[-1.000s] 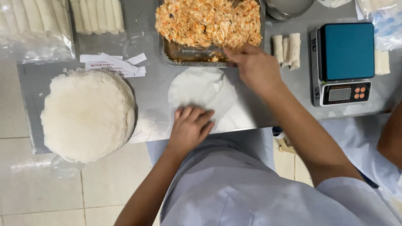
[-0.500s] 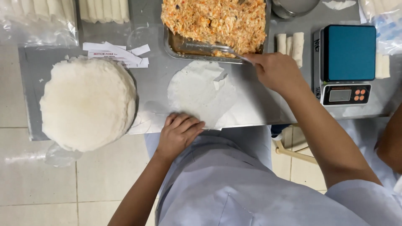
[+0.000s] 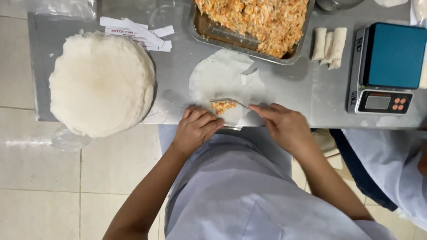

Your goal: Manually wrapping filling into thin dough wrappers to create spring rolls on a production line.

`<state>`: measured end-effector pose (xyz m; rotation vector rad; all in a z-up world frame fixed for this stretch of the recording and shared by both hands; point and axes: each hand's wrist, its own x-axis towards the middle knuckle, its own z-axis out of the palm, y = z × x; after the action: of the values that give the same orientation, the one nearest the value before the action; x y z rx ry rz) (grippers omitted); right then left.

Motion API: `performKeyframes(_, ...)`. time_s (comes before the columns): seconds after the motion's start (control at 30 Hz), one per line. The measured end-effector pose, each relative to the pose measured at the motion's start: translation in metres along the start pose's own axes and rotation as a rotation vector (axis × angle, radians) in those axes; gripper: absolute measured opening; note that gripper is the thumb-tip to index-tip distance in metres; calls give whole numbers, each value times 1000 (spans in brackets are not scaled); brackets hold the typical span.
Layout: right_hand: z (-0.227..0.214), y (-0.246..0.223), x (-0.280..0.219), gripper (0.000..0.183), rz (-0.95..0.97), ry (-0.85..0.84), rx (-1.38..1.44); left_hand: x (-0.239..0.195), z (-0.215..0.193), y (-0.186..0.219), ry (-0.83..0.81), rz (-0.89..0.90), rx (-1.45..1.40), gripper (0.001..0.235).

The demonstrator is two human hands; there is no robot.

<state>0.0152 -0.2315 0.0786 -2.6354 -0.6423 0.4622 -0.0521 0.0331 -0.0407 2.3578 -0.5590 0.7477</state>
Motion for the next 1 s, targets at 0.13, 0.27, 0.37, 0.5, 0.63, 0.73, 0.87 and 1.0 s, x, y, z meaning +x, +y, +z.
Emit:
performKeyframes(0.13,-32,-14,3,43,250,-327,-20,-4,-1,1,20,17,0,11)
performKeyframes(0.27,-92,12,-3,47,163,-190,-201,11,-9,5,-2,43,26,4)
performKeyframes(0.37,-100,51,10,44,12,152,-441,19,-16,7,-25,68,50,4)
performKeyframes(0.5,-90,66,37,43,126,105,-731,19,-19,9,-51,59,30,4)
performKeyframes(0.63,-109,47,27,44,164,27,-739,17,-16,8,-36,43,51,5)
performKeyframes(0.73,-106,18,17,42,51,57,-528,14,-15,6,-51,34,47,7)
performKeyframes(0.87,-47,-11,19,44,334,-400,-168,10,-11,3,-34,47,47,9)
performKeyframes(1.0,-48,-2,5,43,389,-530,-254,2,-12,8,-63,21,-15,9)
